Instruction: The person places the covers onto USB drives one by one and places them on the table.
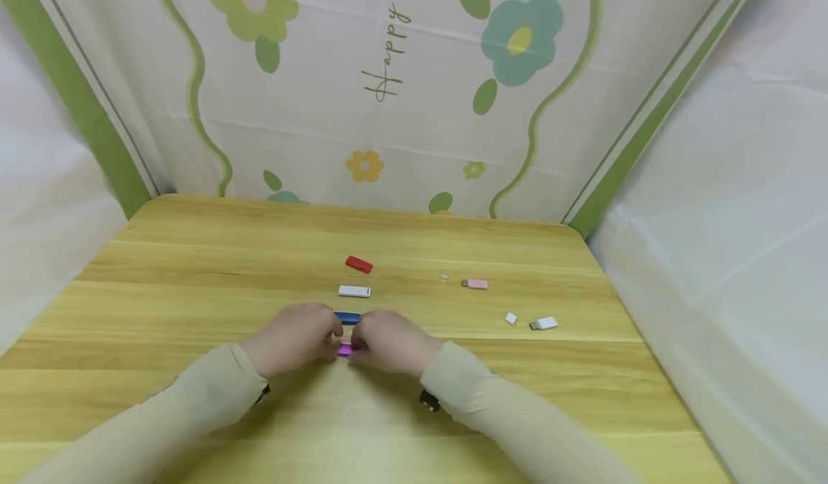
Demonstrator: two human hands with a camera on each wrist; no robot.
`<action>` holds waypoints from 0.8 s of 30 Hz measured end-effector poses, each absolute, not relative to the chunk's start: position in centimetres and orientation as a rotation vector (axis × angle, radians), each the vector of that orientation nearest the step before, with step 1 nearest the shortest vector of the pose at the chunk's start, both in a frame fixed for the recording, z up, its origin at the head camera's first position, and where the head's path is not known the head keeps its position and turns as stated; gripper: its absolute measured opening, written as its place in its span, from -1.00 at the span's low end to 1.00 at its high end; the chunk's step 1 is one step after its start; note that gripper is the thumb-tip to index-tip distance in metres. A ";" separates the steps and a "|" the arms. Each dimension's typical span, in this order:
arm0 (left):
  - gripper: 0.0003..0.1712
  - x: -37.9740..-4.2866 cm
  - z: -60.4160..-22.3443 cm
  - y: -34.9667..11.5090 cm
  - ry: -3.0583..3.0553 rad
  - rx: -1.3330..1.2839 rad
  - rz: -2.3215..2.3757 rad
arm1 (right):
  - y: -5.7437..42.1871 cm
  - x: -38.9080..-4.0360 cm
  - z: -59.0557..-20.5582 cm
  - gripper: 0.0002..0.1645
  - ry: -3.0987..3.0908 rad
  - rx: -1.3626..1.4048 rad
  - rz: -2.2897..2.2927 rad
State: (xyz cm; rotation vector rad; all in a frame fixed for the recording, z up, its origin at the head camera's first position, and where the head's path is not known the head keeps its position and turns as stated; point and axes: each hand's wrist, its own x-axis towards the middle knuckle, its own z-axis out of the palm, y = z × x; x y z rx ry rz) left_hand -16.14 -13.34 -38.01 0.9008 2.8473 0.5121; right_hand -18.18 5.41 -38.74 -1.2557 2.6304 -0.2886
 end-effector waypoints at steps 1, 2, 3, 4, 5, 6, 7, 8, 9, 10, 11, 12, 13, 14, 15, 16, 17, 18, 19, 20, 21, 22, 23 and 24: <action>-0.89 -16.3 -37.8 -13.1 2.853 0.893 0.505 | 6.1 -18.4 -38.7 -0.82 2.625 -1.248 -0.294; -0.89 -16.5 -37.5 -12.9 2.856 0.890 0.498 | 6.8 -18.6 -38.5 -0.80 2.626 -1.243 -0.292; -0.89 -16.6 -37.2 -12.7 2.858 0.890 0.496 | 7.5 -18.9 -38.4 -0.78 2.633 -1.240 -0.293; -0.87 -16.8 -36.8 -12.4 2.853 0.895 0.502 | 8.3 -19.2 -38.2 -0.76 2.641 -1.235 -0.300; -0.84 -17.0 -36.5 -12.1 2.847 0.910 0.507 | 9.1 -19.6 -38.0 -0.75 2.652 -1.222 -0.308; -0.81 -17.3 -36.2 -11.7 2.843 0.928 0.508 | 10.0 -19.9 -37.8 -0.74 2.665 -1.203 -0.320; -0.79 -17.5 -35.8 -11.4 2.837 0.952 0.510 | 10.8 -20.2 -37.5 -0.73 2.680 -1.179 -0.326; -0.80 -17.8 -35.5 -11.0 2.832 0.975 0.504 | 11.6 -20.5 -37.3 -0.73 2.699 -1.156 -0.323; -0.84 -18.2 -35.2 -10.5 2.822 0.993 0.501 | 12.5 -20.9 -37.0 -0.75 2.709 -1.140 -0.339; -0.87 -18.7 -35.0 -9.9 2.811 1.006 0.498 | 13.3 -21.3 -36.6 -0.75 2.721 -1.113 -0.342; -0.92 -19.2 -34.7 -9.3 2.807 1.021 0.494 | 14.1 -21.7 -36.3 -0.75 2.734 -1.083 -0.339; -0.95 -19.7 -34.5 -8.7 2.795 1.031 0.490 | 14.9 -22.1 -36.0 -0.76 2.751 -1.055 -0.337; -0.92 -20.4 -34.3 -8.0 2.786 1.045 0.482 | 15.8 -22.6 -35.8 -0.77 2.769 -1.043 -0.331; -0.86 -21.0 -34.1 -7.2 2.777 1.042 0.475 | 16.6 -23.1 -35.6 -0.78 2.785 -1.032 -0.326; -0.83 -21.7 -34.0 -6.4 2.768 1.038 0.469 | 17.4 -23.7 -35.4 -0.79 2.799 -1.028 -0.321; -0.82 -22.3 -33.9 -5.7 2.769 1.033 0.461 | 18.2 -24.1 -35.2 -0.79 2.818 -1.010 -0.311; -0.81 -22.9 -33.9 -5.0 2.770 1.033 0.452 | 19.0 -24.6 -35.1 -0.80 2.831 -0.999 -0.306; -0.79 -23.5 -33.9 -4.3 2.763 1.025 0.446 | 19.7 -25.1 -35.1 -0.81 2.841 -0.991 -0.307; -0.77 -24.1 -34.0 -3.7 2.762 1.015 0.443 | 20.4 -25.5 -35.0 -0.83 2.846 -0.987 -0.305; -0.76 -24.6 -34.1 -3.0 2.759 1.001 0.440 | 21.0 -25.9 -34.9 -0.83 2.848 -0.977 -0.307; -0.74 -25.2 -34.3 -2.5 2.759 1.001 0.439 | 21.6 -26.2 -34.9 -0.82 2.848 -0.959 -0.311; -0.73 -25.7 -34.5 -2.0 2.757 0.998 0.439 | 22.1 -26.6 -34.9 -0.81 2.847 -0.939 -0.314; -0.72 -26.3 -34.8 -1.5 2.757 0.996 0.432 | 22.6 -26.9 -35.0 -0.80 2.846 -0.922 -0.314; -0.71 -26.8 -35.1 -1.0 2.756 0.995 0.427 | 22.9 -27.3 -35.1 -0.78 2.844 -0.905 -0.319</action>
